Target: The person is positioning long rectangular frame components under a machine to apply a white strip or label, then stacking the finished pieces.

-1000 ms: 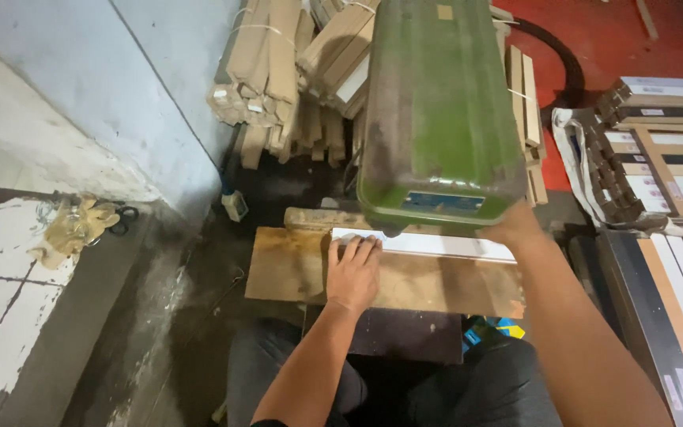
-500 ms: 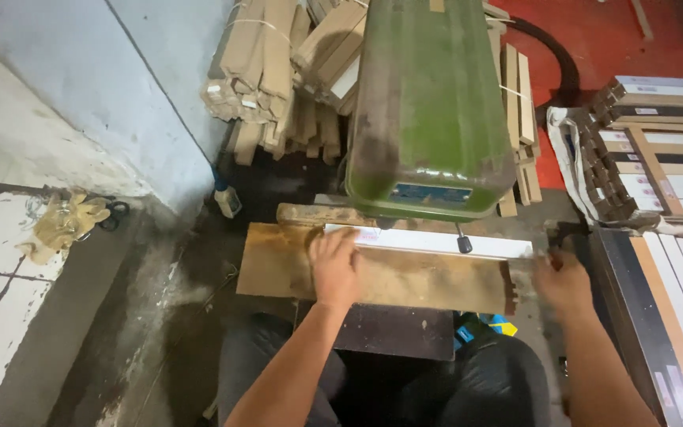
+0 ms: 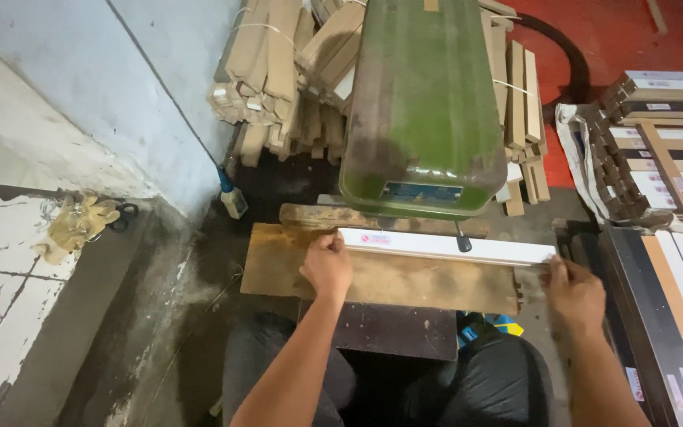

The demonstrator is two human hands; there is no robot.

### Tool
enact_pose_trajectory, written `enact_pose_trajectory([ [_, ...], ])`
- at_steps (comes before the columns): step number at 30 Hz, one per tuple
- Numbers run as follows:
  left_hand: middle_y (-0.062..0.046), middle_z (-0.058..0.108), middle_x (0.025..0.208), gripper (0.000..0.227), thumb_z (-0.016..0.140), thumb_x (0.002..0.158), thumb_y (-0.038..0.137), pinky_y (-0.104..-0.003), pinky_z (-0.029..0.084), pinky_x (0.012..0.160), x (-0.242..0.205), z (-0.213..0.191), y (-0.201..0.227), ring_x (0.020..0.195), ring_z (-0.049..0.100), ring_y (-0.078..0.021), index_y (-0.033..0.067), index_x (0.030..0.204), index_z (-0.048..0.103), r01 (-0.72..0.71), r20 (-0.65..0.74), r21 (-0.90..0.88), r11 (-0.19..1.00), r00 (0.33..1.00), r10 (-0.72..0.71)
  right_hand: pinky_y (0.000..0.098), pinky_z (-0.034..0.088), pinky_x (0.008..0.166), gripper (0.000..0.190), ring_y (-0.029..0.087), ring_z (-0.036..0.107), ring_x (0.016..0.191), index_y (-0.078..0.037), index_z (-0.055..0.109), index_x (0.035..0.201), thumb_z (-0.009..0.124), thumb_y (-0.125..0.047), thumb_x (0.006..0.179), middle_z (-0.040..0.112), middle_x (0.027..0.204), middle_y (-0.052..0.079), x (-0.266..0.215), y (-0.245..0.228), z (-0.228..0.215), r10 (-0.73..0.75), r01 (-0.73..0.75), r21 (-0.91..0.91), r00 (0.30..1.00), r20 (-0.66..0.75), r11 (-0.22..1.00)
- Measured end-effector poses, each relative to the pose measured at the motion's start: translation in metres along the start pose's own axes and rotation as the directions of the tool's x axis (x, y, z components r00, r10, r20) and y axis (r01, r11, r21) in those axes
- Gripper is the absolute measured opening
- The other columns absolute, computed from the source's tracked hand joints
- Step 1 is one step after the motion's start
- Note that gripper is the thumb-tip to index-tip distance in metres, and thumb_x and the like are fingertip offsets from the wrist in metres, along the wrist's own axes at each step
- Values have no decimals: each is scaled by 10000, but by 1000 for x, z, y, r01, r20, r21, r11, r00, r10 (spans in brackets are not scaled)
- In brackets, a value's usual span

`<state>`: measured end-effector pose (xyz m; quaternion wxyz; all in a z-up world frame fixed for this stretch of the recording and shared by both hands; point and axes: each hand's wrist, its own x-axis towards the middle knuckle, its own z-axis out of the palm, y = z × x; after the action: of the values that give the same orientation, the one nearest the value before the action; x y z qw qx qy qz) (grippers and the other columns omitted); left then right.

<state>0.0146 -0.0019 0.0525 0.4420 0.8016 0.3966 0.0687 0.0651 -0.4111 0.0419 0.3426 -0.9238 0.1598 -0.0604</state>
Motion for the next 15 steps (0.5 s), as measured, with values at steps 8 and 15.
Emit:
enact_pose_trajectory([
  [8,-12,816,968,200,645,969,344,-406,373,1003,-15,43,5,940,712,-268,277,991,832,-79,2,-22,997,997,80,474,535,822,391,302,707,979,-116,801,1208,527,-391,1160,789,958,79,25,42,-19,23,-26,-89,999,-33,996],
  [15,-59,812,858,214,667,972,301,-477,484,949,-14,44,3,789,751,-289,174,918,831,-246,-65,-98,964,969,240,552,544,783,415,428,703,941,-43,785,1211,506,-345,1159,764,987,212,35,51,-11,-37,38,-148,999,6,988],
])
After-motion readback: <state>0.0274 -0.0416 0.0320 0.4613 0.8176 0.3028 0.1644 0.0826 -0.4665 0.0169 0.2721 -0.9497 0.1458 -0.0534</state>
